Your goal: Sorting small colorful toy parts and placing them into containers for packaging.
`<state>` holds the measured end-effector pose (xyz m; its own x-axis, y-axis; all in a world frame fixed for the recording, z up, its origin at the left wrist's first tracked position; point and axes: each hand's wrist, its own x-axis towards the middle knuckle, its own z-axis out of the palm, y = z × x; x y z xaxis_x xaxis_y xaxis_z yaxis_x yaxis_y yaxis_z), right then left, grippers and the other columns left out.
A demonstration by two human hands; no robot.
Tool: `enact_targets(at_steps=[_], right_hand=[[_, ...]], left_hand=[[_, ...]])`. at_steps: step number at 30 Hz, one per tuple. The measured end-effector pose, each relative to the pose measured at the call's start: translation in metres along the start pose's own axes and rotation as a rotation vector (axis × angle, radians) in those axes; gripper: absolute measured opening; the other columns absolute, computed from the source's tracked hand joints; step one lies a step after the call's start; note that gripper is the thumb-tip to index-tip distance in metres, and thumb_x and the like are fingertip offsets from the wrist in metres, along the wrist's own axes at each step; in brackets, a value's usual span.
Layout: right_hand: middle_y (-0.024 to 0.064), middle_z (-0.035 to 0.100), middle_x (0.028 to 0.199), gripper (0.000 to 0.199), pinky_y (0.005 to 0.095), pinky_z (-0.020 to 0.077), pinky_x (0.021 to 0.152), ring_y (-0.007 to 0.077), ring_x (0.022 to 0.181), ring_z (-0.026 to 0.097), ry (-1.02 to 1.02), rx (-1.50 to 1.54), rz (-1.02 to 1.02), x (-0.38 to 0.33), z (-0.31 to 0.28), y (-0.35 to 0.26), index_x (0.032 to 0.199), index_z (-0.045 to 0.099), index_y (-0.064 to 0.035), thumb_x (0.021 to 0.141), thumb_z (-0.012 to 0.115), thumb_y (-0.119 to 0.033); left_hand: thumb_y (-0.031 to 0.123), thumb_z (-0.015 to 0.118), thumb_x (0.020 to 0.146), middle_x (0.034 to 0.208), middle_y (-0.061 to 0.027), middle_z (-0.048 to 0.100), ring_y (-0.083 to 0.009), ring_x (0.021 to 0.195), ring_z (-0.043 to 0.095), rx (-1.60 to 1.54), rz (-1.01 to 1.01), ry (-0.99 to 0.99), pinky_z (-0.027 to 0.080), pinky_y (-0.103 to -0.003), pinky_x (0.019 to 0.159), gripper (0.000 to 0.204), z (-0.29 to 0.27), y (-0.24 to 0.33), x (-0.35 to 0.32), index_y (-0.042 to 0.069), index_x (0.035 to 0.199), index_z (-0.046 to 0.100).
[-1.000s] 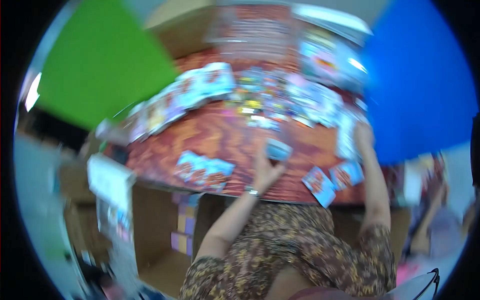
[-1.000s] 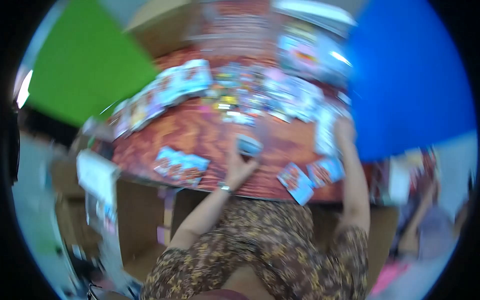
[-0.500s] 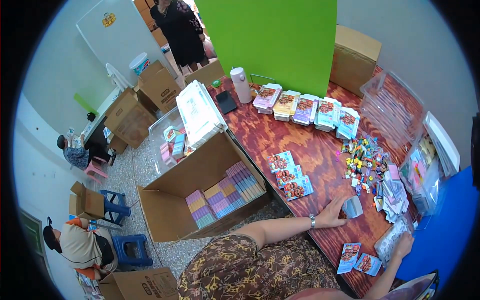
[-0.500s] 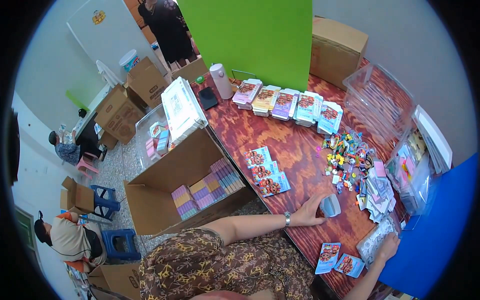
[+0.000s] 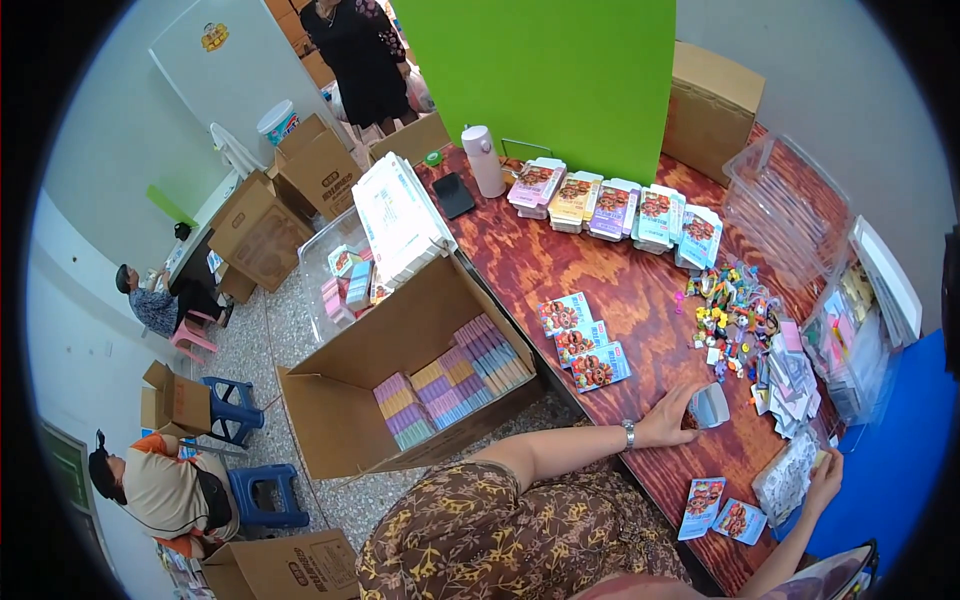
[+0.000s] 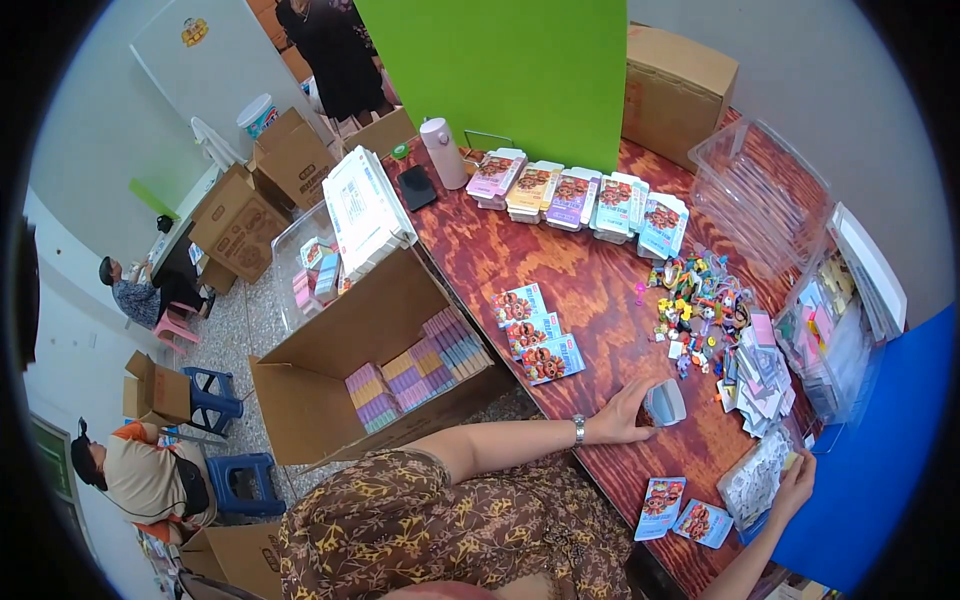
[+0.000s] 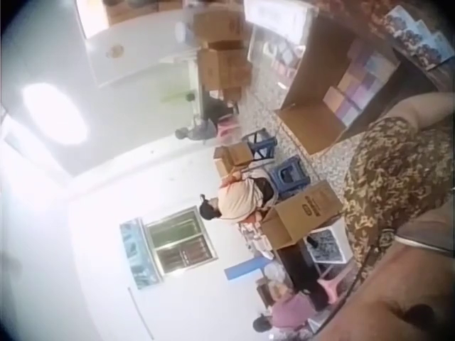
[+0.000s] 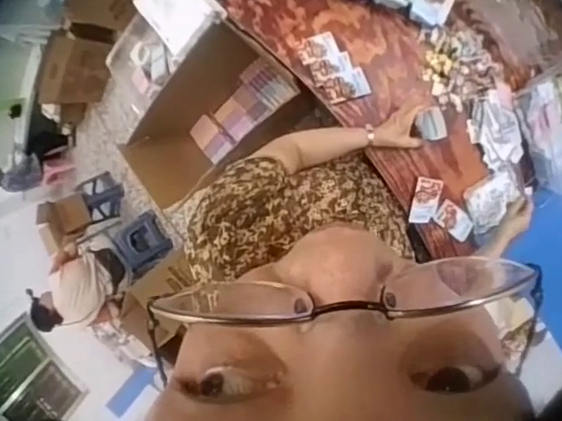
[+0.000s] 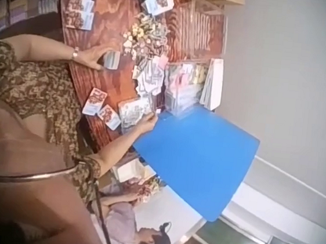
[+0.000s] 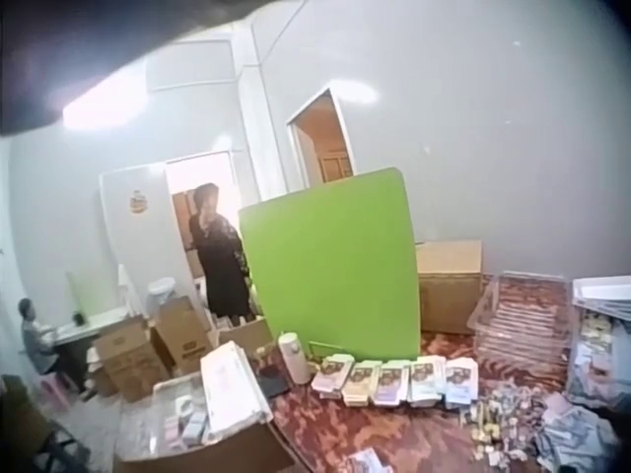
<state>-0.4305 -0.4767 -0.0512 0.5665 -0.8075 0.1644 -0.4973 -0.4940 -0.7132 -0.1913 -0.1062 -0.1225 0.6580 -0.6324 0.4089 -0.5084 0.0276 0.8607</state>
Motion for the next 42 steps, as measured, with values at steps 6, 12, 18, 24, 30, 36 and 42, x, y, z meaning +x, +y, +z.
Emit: enact_targets(at_steps=[6, 12, 18, 24, 30, 36, 42], right_hand=[[0.0064, 0.069, 0.104, 0.027, 0.0254, 0.0532, 0.075, 0.0134, 0.091, 0.065, 0.074, 0.466, -0.075, -0.010, -0.008, 0.021, 0.120, 0.062, -0.0011, 0.100, 0.058, -0.019], [0.0006, 0.067, 0.089, 0.020, 0.0235, 0.0507, 0.063, 0.0073, 0.073, 0.062, -0.026, 0.344, 0.017, -0.009, 0.020, -0.077, 0.115, 0.069, -0.0065, 0.100, 0.059, -0.016], [-0.0022, 0.064, 0.084, 0.019, 0.0223, 0.0470, 0.062, 0.0045, 0.071, 0.057, 0.009, 0.430, 0.104, -0.031, 0.000, -0.076, 0.113, 0.066, -0.0046, 0.102, 0.059, -0.019], [0.0058, 0.069, 0.076, 0.023, 0.0318, 0.0482, 0.062, 0.0121, 0.073, 0.064, -0.070, -0.003, 0.128, -0.036, 0.004, -0.057, 0.100, 0.072, -0.0070, 0.092, 0.069, -0.028], [0.0107, 0.070, 0.087, 0.035, 0.0391, 0.0510, 0.069, 0.0229, 0.078, 0.067, -0.209, -0.297, 0.139, -0.048, 0.022, -0.038, 0.112, 0.069, -0.0114, 0.085, 0.076, -0.032], [0.0169, 0.071, 0.093, 0.032, 0.0450, 0.0533, 0.082, 0.0357, 0.094, 0.068, -0.192, -0.482, 0.196, -0.053, 0.042, -0.055, 0.102, 0.068, -0.0099, 0.081, 0.076, -0.032], [0.0151, 0.070, 0.088, 0.021, 0.0431, 0.0520, 0.073, 0.0310, 0.081, 0.067, -0.104, -0.450, -0.003, -0.050, 0.041, -0.028, 0.086, 0.065, -0.0059, 0.080, 0.073, -0.025]], left_hand=[[0.023, 0.080, 0.076, 0.124, -0.0188, 0.057, -0.0314, 0.120, 0.056, -0.008, 0.016, -0.043, 0.046, -0.041, 0.102, 0.072, -0.001, 0.013, 0.016, 0.003, 0.137, 0.046], [0.020, 0.085, 0.075, 0.116, -0.0177, 0.061, -0.0304, 0.106, 0.063, 0.012, -0.075, -0.005, 0.051, -0.041, 0.091, 0.069, -0.022, -0.008, 0.006, 0.001, 0.130, 0.048], [0.020, 0.087, 0.073, 0.119, -0.0201, 0.057, -0.0349, 0.109, 0.061, -0.005, -0.113, -0.093, 0.049, -0.043, 0.093, 0.080, -0.008, 0.002, 0.002, -0.002, 0.136, 0.043], [0.019, 0.087, 0.073, 0.120, -0.0198, 0.056, -0.0348, 0.109, 0.060, 0.042, -0.133, -0.100, 0.049, -0.043, 0.092, 0.081, -0.010, 0.001, -0.003, -0.002, 0.137, 0.042], [0.015, 0.087, 0.073, 0.120, -0.0193, 0.057, -0.0331, 0.110, 0.060, 0.032, -0.142, -0.094, 0.049, -0.042, 0.093, 0.081, -0.011, 0.008, -0.003, -0.001, 0.137, 0.041], [0.015, 0.087, 0.073, 0.120, -0.0189, 0.057, -0.0327, 0.109, 0.060, 0.059, -0.123, -0.084, 0.049, -0.042, 0.093, 0.082, -0.014, 0.001, -0.004, -0.001, 0.138, 0.040], [0.017, 0.087, 0.074, 0.122, -0.0194, 0.057, -0.0333, 0.111, 0.059, 0.044, -0.132, -0.098, 0.048, -0.043, 0.094, 0.083, -0.012, 0.004, -0.002, -0.001, 0.139, 0.040]])
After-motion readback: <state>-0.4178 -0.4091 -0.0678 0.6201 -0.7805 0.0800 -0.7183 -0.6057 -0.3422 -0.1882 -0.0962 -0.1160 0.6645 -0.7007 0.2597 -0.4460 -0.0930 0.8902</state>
